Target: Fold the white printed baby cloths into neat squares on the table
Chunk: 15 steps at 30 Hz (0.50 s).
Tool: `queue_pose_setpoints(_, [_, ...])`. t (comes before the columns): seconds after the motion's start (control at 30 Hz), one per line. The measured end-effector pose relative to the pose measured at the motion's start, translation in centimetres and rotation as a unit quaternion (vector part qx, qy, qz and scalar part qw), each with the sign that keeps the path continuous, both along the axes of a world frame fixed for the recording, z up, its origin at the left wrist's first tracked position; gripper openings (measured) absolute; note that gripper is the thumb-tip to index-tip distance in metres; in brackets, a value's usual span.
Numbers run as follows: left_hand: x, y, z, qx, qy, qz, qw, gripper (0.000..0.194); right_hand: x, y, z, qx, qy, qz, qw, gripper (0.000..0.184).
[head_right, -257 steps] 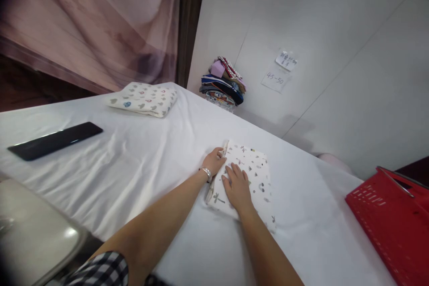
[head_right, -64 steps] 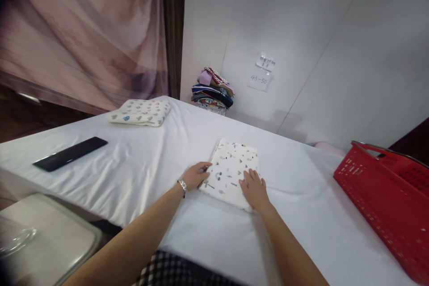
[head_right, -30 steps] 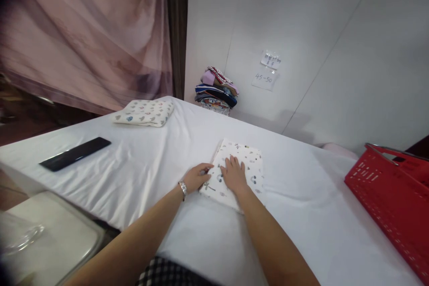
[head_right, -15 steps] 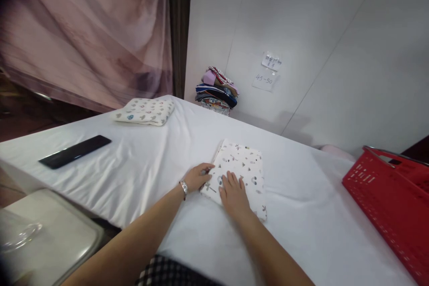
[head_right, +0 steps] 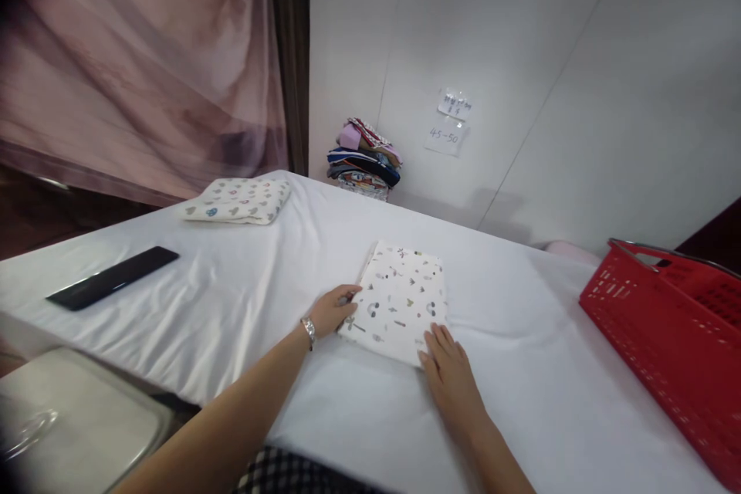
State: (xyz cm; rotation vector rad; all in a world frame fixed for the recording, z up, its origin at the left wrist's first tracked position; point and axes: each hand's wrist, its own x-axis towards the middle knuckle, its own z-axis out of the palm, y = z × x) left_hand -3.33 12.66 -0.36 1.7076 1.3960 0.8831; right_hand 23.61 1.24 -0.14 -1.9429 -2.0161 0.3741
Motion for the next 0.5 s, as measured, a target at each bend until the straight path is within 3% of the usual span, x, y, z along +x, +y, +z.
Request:
queue_pose_setpoints(0.17, [0.8,0.6,1.1,-0.042,0.068,0.012,0.997,0.039,1.8,0.4,0.1,0.034,0.164,-0.089,0.982,0.056])
queue_pose_setpoints(0.3, [2.4,2.4,2.8,-0.026,0.145,0.042,0.988,0.034,2.9,3.2,0.7,-0.015,0.255,-0.165,0.953,0.063])
queue_pose_setpoints(0.5, [4.6,5.9,3.6,-0.024,0.183,0.081,0.980,0.036,2.4,7.7,0.2,0.016,0.238,-0.191,0.952,0.067])
